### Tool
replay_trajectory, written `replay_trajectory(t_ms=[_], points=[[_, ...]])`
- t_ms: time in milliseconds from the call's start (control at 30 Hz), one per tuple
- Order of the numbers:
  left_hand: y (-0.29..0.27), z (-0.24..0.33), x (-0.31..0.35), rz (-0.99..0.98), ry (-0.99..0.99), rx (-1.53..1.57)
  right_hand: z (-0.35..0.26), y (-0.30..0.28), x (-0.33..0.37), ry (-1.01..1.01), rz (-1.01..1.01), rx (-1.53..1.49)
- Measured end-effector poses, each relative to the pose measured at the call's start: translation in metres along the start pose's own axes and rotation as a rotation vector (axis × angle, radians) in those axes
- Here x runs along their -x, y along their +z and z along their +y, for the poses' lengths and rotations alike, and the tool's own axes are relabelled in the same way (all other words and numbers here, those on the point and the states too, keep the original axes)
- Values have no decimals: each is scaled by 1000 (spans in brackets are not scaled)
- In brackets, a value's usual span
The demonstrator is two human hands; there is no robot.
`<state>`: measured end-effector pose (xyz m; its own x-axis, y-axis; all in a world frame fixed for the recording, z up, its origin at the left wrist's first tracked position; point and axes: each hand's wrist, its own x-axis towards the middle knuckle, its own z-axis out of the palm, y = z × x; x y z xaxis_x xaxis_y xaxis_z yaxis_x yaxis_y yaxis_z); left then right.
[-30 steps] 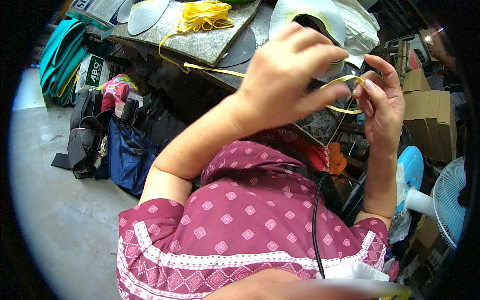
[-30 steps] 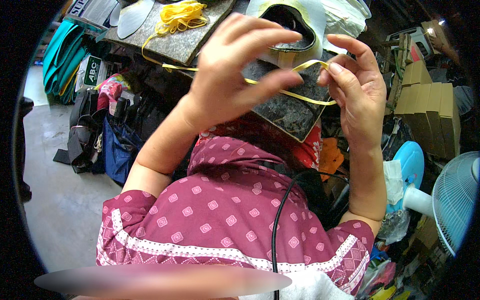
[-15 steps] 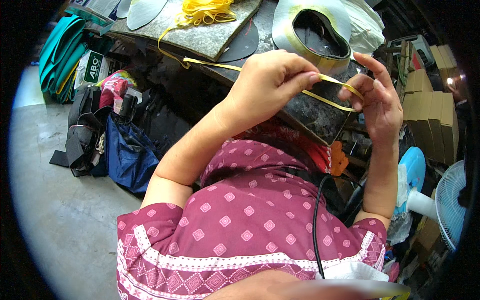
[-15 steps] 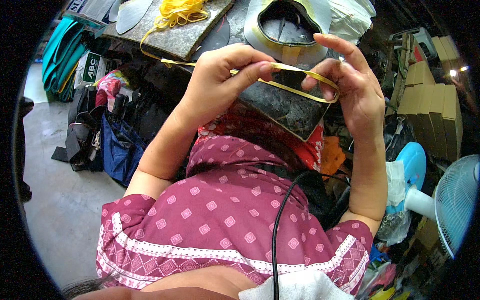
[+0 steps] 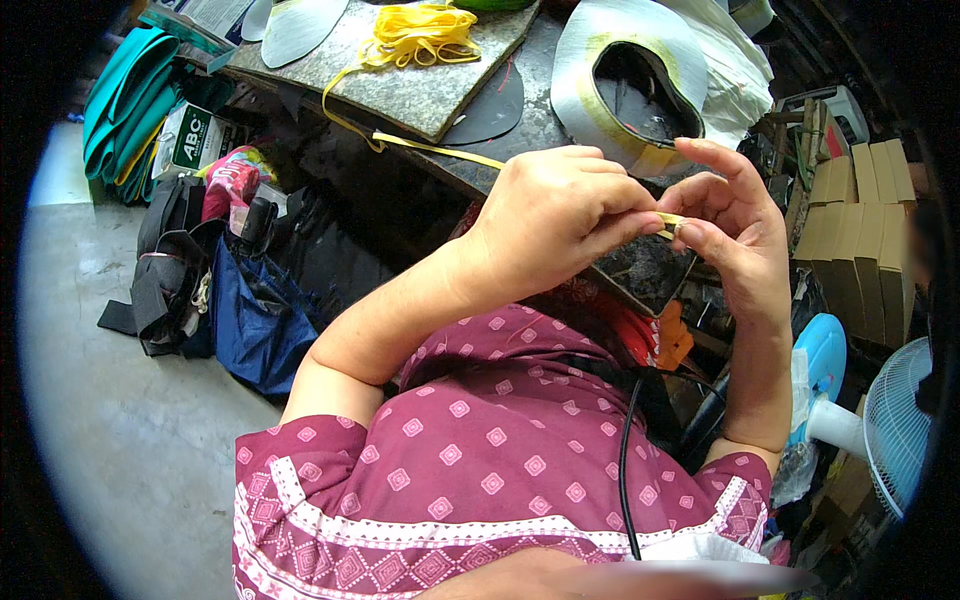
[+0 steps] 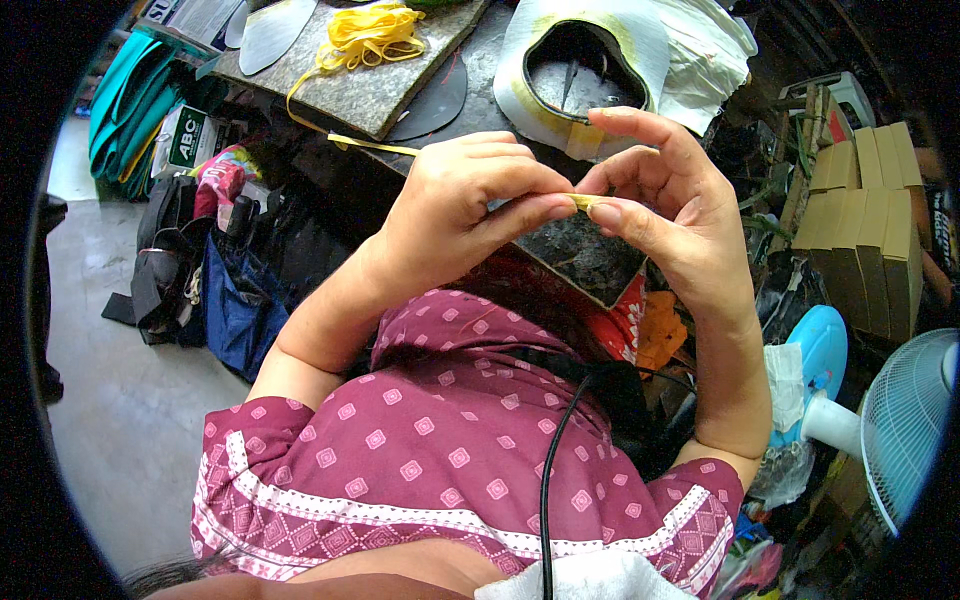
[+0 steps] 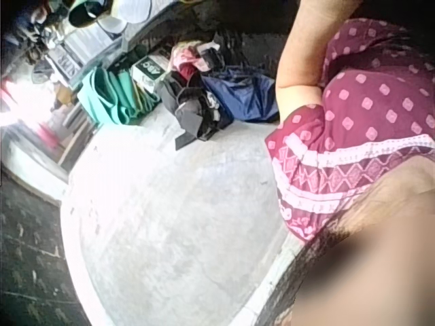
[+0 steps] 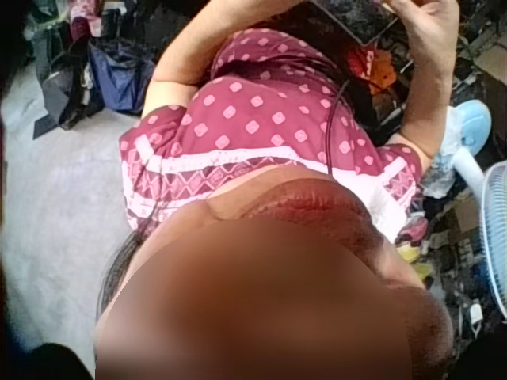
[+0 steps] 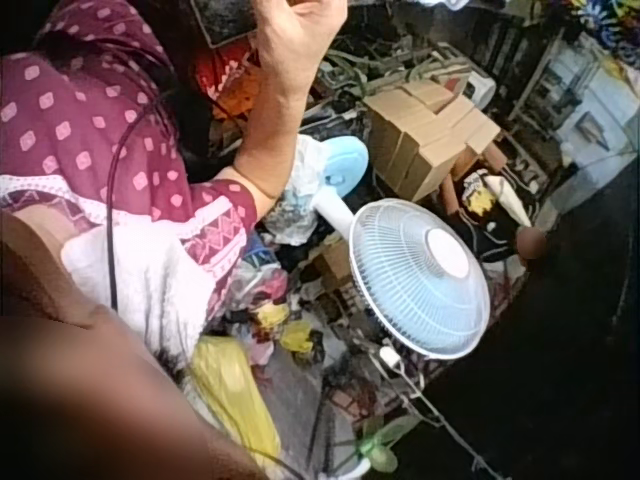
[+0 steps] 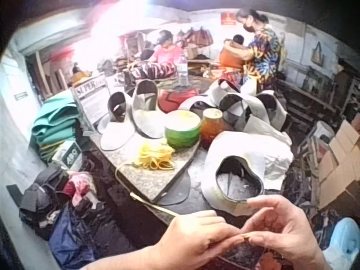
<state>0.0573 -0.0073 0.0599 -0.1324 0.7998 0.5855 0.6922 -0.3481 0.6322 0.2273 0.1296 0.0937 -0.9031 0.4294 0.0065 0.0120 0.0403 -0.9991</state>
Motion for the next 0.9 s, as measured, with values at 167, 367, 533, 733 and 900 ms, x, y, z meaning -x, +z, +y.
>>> replay_trajectory(t_ms=[167, 367, 533, 733, 900], points=[[7, -7, -5, 41, -51, 34, -5, -9, -3, -18, 31, 126], [12, -13, -5, 153, -334, 380, 2, -9, -8, -89, 130, 170], [11, -18, -5, 149, -346, 124, 13, -8, -17, -208, 218, 301], [14, -24, -9, 182, -235, -72, 21, -8, -22, -288, 272, 385], [16, -27, -10, 201, -193, -107, 23, -7, -22, -311, 291, 435]])
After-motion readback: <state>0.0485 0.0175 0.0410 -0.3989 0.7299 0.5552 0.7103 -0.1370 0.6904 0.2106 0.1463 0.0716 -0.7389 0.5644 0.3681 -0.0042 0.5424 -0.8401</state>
